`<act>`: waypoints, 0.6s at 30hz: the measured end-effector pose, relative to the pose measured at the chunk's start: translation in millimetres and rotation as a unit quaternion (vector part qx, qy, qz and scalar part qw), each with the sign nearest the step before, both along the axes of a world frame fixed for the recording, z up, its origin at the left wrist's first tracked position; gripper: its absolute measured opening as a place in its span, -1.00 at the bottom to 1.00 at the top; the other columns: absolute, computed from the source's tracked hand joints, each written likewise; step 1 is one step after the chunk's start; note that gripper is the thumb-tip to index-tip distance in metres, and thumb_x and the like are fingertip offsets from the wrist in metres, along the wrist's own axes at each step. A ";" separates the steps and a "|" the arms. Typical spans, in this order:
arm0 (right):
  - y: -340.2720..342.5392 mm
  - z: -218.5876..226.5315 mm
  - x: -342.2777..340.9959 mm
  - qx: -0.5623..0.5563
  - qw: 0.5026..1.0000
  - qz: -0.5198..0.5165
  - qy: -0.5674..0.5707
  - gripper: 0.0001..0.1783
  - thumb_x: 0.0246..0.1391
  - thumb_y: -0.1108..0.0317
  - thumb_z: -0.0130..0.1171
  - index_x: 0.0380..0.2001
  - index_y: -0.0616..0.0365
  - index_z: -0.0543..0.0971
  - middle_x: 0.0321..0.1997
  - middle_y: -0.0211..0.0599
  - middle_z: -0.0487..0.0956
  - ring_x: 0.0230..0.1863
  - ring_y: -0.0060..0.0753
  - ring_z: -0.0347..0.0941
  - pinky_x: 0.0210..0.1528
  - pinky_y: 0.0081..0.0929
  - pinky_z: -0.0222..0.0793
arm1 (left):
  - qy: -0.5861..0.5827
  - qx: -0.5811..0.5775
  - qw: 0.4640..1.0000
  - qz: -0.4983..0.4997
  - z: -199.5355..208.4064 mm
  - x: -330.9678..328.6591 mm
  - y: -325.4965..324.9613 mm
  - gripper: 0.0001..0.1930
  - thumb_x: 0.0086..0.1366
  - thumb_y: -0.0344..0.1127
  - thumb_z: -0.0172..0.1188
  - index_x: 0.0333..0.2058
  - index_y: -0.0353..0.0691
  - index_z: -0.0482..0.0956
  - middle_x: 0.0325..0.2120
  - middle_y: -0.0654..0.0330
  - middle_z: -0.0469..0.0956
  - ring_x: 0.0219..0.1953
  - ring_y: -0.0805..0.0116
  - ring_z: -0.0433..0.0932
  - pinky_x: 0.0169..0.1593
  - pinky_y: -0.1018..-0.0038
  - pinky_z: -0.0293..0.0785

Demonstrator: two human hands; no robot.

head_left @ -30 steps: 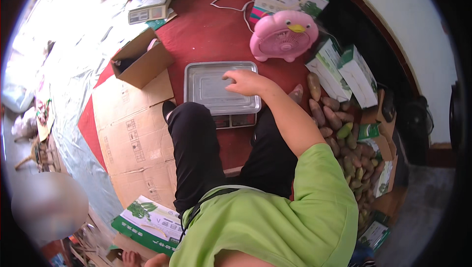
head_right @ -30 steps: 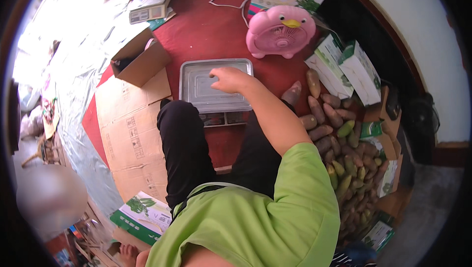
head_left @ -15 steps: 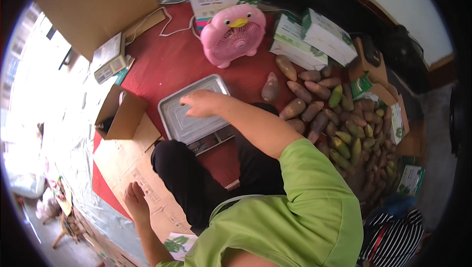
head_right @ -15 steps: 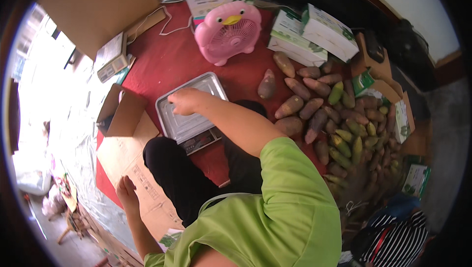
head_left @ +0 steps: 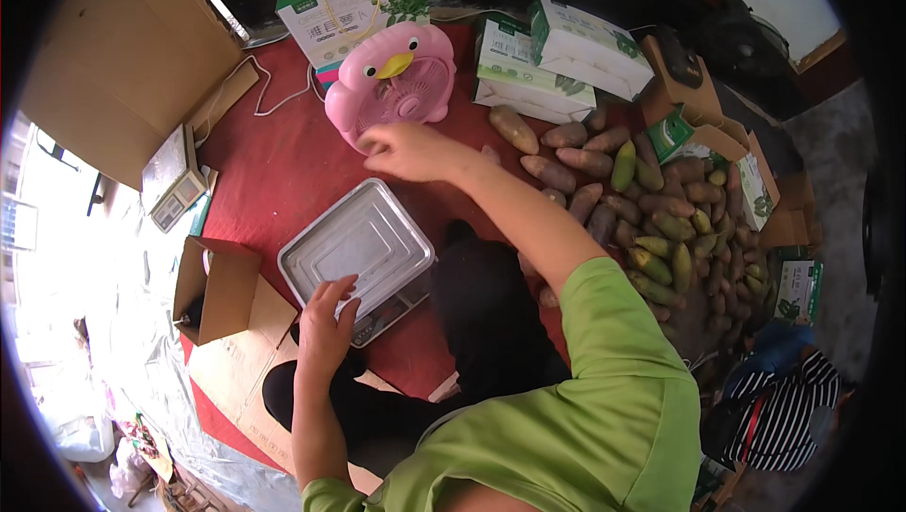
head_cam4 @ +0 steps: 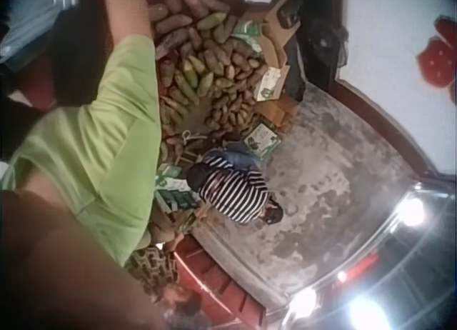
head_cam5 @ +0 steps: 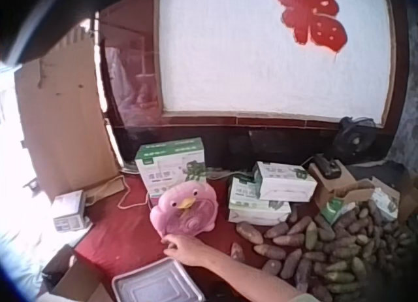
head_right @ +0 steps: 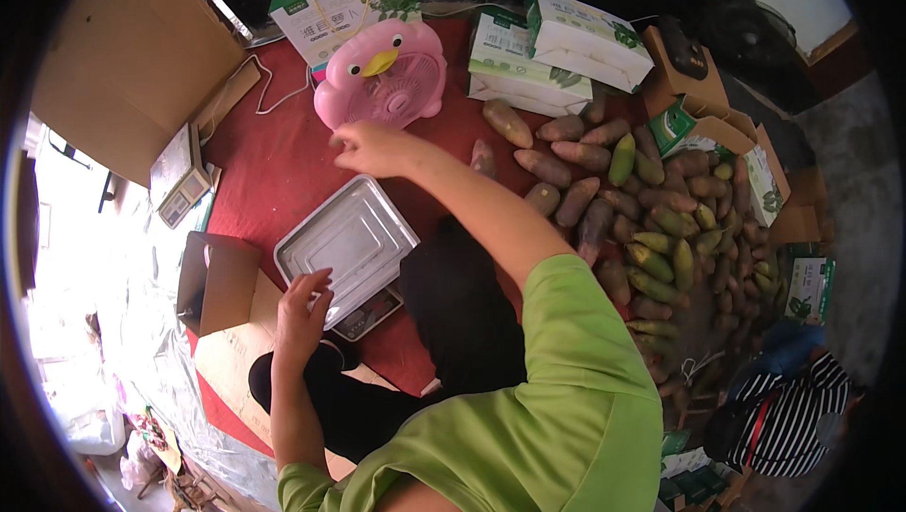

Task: The recorder is sorting and packing green radishes/sweet potatoes into cardboard boxes, using a scale to weigh the packages.

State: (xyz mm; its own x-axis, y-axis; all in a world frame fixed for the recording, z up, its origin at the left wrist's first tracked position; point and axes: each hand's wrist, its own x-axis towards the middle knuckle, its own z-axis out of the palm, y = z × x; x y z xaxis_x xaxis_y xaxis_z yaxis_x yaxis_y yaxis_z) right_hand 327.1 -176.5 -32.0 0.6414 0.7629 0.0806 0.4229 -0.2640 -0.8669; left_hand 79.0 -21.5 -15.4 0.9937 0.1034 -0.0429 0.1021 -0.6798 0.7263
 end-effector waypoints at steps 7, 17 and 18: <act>-100.6 -91.2 102.6 -0.321 0.904 -0.206 -0.195 -0.72 -0.07 0.30 0.17 -0.21 0.04 0.56 -0.17 -0.19 0.54 -0.08 -0.07 0.45 -0.09 -0.13 0.37 | 0.159 0.114 0.981 -0.014 -20.4 10.3 9.5 -0.73 0.14 -0.33 0.16 -0.15 -0.19 0.54 -0.35 0.04 0.54 -0.25 0.04 0.53 -0.20 0.25 0.44; -180.0 -143.9 280.6 -0.583 0.691 -0.216 -0.369 -0.74 0.04 0.38 -0.04 -0.21 0.02 0.56 -0.02 -0.42 0.44 0.14 -0.35 0.20 -0.02 -0.12 0.20 | 0.292 0.115 0.948 -0.046 -47.5 43.5 8.0 -0.73 0.10 -0.31 0.20 -0.19 -0.15 0.55 -0.39 0.02 0.53 -0.27 -0.01 0.52 -0.23 0.19 0.44; -182.7 -153.6 292.4 -0.583 0.692 -0.215 -0.368 -0.74 0.04 0.38 -0.04 -0.21 0.02 0.56 -0.02 -0.42 0.44 0.14 -0.35 0.20 -0.02 -0.12 0.20 | 0.288 0.113 0.950 -0.040 -52.5 45.0 9.8 -0.73 0.09 -0.31 0.21 -0.19 -0.15 0.55 -0.40 0.03 0.53 -0.28 0.00 0.52 -0.24 0.19 0.44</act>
State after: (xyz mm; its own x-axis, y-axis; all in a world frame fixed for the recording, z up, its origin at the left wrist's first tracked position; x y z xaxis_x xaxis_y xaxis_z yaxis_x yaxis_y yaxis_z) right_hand 619.4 -359.2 -185.6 0.9417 0.3365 -0.0040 0.3024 -0.8409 0.4487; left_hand 124.1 -11.7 -67.9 0.8166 0.0995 -0.5686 0.3802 -0.8338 0.4002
